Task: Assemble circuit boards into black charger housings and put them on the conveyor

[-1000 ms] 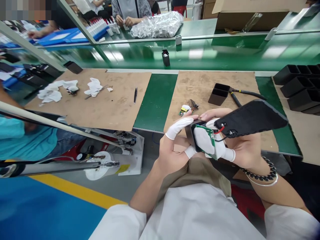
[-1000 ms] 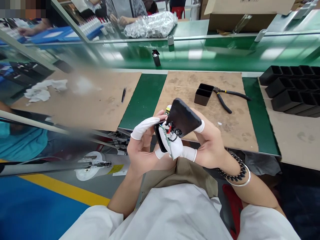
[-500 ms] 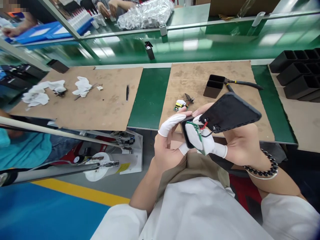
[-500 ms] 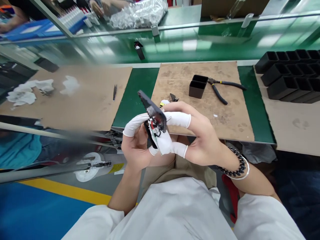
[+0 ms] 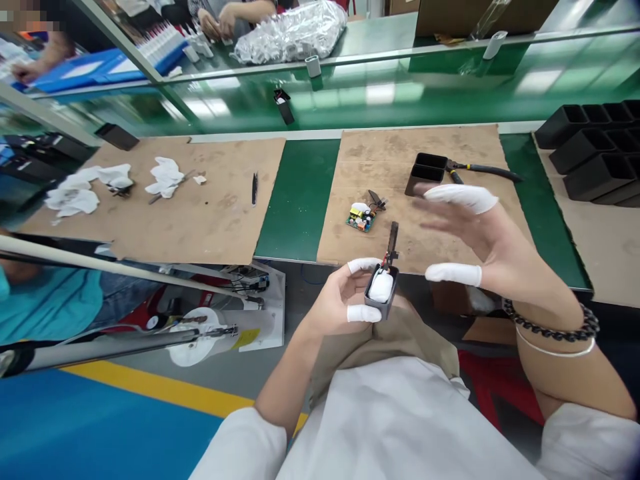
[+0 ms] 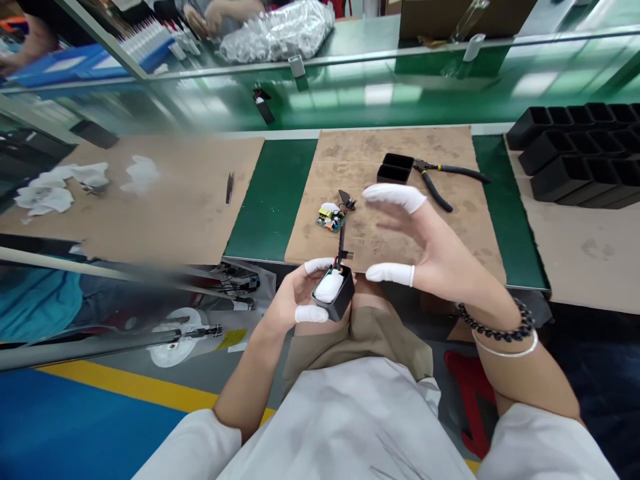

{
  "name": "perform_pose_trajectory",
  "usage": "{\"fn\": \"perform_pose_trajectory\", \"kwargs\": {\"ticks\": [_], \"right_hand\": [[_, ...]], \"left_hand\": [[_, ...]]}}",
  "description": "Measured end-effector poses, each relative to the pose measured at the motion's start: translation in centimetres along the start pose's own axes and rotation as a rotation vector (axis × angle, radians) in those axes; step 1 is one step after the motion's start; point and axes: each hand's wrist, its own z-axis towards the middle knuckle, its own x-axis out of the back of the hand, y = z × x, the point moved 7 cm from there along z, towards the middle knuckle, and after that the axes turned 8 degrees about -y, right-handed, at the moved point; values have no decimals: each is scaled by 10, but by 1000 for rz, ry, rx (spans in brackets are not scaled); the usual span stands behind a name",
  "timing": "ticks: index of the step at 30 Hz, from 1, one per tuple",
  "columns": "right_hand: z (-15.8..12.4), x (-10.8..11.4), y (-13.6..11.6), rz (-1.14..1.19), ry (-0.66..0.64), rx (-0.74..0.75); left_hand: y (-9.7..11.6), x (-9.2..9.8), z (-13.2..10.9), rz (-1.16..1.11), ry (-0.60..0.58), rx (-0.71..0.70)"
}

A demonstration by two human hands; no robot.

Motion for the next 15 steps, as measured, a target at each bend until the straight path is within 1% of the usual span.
{"fn": "perform_pose_trajectory", "kwargs": {"ticks": [2, 3, 6, 8, 9, 11, 12, 13, 14, 15], "right_hand": [[4, -5, -2, -4, -93, 10], [7, -8, -4, -53, -113, 29], [13, -16, -13, -293, -131, 180], [15, -22, -13, -376, -189, 251], [16, -23, -11, -388, -216, 261], [17, -21, -5, -373, -255, 222], [17, -19, -2, -341, -264, 175], [17, -17, 1, -291, -263, 117], [17, -14, 3, -221, -246, 50], [15, -12, 4, -142, -210, -18]], "left_hand": [[-4, -3, 3, -108, -86, 59], [-6, -6, 4, -155, -135, 85], [-7, -18, 8, -278, -263, 154], [-6, -20, 9, -317, -287, 179], [-4, -20, 9, -325, -301, 182], [-1, -21, 8, -322, -338, 171], [1, -21, 8, -305, -338, 154], [4, -20, 7, -271, -307, 126], [5, -17, 7, -213, -239, 88], [7, -13, 8, -129, -137, 42]]}}
